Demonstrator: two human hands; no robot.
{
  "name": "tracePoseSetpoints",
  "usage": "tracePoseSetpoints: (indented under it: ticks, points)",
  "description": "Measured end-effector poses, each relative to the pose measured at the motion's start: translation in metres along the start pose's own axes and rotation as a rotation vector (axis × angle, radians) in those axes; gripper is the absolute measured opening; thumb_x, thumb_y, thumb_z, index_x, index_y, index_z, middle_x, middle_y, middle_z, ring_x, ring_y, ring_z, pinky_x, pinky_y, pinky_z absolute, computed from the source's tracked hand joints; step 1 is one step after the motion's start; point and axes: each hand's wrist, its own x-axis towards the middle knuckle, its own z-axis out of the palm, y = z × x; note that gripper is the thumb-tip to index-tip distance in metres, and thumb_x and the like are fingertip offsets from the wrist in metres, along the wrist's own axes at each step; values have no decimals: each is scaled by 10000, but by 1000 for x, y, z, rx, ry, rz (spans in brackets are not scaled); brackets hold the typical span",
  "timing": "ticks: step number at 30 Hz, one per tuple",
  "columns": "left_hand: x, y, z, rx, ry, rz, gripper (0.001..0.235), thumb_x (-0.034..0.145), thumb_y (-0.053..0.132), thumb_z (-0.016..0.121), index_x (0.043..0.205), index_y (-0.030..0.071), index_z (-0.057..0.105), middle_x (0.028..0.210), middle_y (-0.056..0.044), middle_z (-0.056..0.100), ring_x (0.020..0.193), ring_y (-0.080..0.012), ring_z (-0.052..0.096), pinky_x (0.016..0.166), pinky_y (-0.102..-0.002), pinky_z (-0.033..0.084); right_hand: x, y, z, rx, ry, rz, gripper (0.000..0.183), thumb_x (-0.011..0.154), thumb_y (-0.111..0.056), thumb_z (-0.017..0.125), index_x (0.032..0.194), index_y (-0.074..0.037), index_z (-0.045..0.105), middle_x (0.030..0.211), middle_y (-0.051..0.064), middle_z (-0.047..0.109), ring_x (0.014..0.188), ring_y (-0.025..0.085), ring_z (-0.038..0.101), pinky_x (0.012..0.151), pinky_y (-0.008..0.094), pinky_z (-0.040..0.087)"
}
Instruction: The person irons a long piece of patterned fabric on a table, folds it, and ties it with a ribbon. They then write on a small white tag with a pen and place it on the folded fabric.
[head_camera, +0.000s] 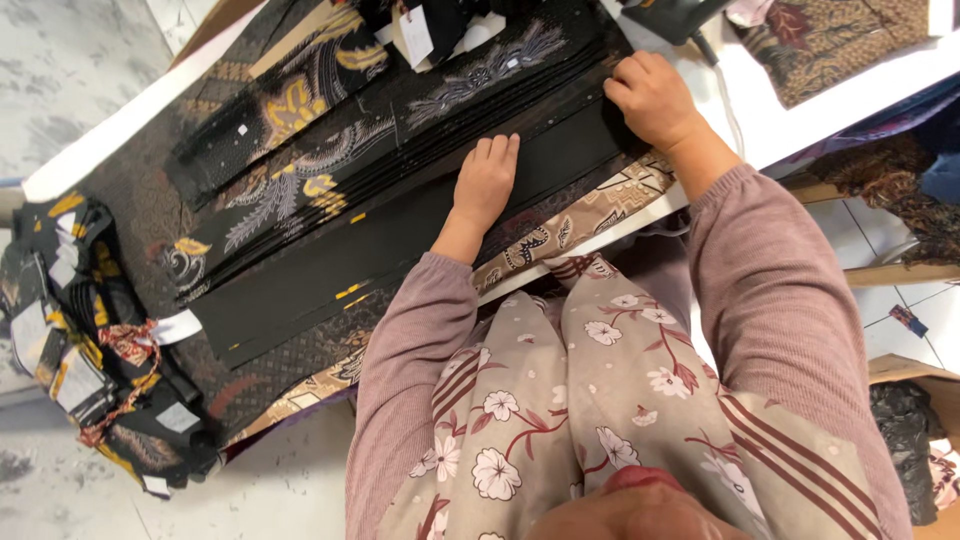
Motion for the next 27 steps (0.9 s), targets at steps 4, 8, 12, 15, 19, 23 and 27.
tracePoseSetpoints:
  ticks: [4, 8, 12, 15, 19, 23, 27]
  points:
    - [-3, -3, 2, 20, -13, 6, 414, 895, 87, 628, 1296, -15, 650, 1046, -60, 586, 979, -223, 575, 869, -319, 531, -1, 1, -3, -49, -18, -47, 91, 919, -76, 668, 1004, -75, 700, 989, 48, 593, 987, 239, 594, 869, 350, 492]
    - [-2, 1, 0, 103, -87, 26, 442, 897, 85, 638, 1322, -36, 650, 1014, -57, 578, 953, -215, 572, 827, -309, 525, 2, 0, -5, -55, -35, -56, 120, 935, -79, 669, 1040, -61, 724, 987, 43, 594, 993, 233, 598, 877, 345, 493]
    - [3, 17, -4, 201, -60, 7, 451, 912, 87, 611, 1346, -30, 646, 981, -69, 565, 925, -216, 564, 785, -304, 512, -2, -3, -12, -68, -52, -10, 188, 939, -63, 668, 1102, -89, 757, 1023, 24, 624, 1053, 220, 602, 937, 348, 491]
    - [10, 30, 4, 261, -88, 2, 516, 864, 87, 599, 1374, 15, 632, 906, -90, 555, 852, -241, 564, 706, -326, 508, -8, -4, -20, -105, -69, 53, 281, 904, -64, 662, 1149, -132, 781, 1105, 18, 643, 1103, 218, 596, 948, 354, 476]
    - [20, 44, 32, 169, -169, -39, 325, 895, 104, 602, 1189, -33, 576, 992, -135, 581, 899, -288, 609, 775, -374, 538, -17, -11, -24, -63, -73, 155, 337, 901, -42, 659, 1180, -179, 789, 1161, 18, 650, 1144, 229, 587, 931, 358, 458]
    - [49, 63, 61, 155, -194, -153, 460, 959, 124, 588, 1355, -66, 454, 1014, -228, 603, 877, -404, 680, 793, -464, 594, -21, -13, -19, -19, -45, 235, 376, 910, -31, 664, 1224, -193, 792, 1187, 35, 655, 1128, 246, 591, 908, 373, 456]
    - [88, 82, 69, 327, -672, -161, 910, 939, 33, 543, 1627, 381, 59, 900, -318, 638, 669, -401, 710, 526, -478, 601, -24, -13, -10, 108, 29, 310, 370, 905, 4, 661, 1215, -157, 785, 1193, 60, 656, 1128, 281, 603, 910, 402, 472]
